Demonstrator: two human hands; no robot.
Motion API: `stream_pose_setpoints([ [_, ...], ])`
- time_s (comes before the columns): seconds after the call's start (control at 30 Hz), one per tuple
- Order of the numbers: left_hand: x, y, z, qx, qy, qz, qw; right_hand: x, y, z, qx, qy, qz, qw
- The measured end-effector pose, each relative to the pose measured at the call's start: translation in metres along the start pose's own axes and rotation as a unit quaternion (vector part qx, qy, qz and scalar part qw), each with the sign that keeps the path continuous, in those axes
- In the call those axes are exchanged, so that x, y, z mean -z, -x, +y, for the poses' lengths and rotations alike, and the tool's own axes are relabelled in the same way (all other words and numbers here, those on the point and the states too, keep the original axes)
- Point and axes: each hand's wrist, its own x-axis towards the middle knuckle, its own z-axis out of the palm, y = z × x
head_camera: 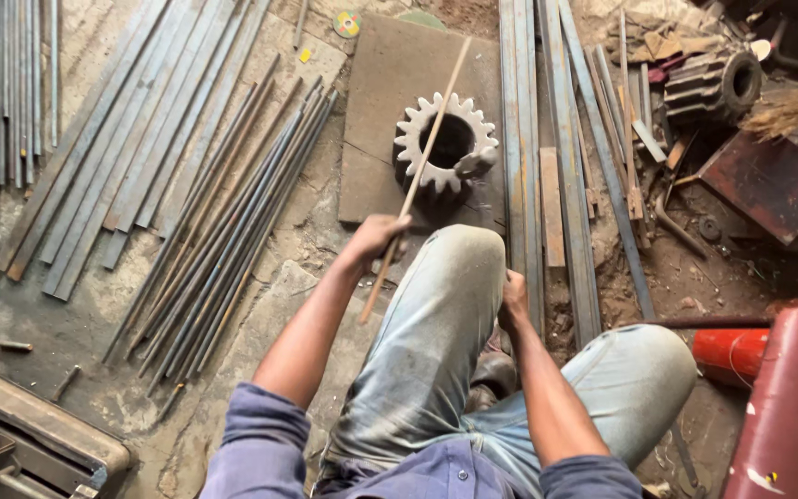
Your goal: The person uses a hammer to strike a metal rod against a large gear-shaped object on the floor, handling the rod to reposition it between strikes.
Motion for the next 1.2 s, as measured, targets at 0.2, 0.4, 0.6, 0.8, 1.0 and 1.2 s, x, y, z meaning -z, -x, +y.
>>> stream_pose_setpoints([
  [0.2,0.048,-0.007,-0.105,-0.121,-0.097,0.174,0.972,0.008,-0.001,-0.088,0.176,0.116,0.081,0.974],
  [0.4,0.067,0.042,-0.149,-0.090,-0.199,0.226,0.949,0.004,-0.005,-0.198,0.401,-0.049,-0.077,0.912],
  [0.6,0.075,0.081,-0.166,-0.020,-0.204,0.234,0.950,-0.037,-0.048,-0.156,0.339,0.081,-0.046,0.936],
  [0.8,0.078,0.119,-0.178,-0.055,-0.239,0.279,0.928,-0.052,-0.062,-0.118,0.157,0.198,0.024,0.967],
  [1.0,0.087,0.156,-0.192,0.006,-0.206,0.246,0.947,-0.041,-0.040,-0.177,0.273,-0.032,-0.003,0.961],
  [1.2,0.089,0.165,-0.204,-0.006,-0.141,0.236,0.961,-0.049,-0.063,-0.168,0.360,0.067,0.016,0.930],
])
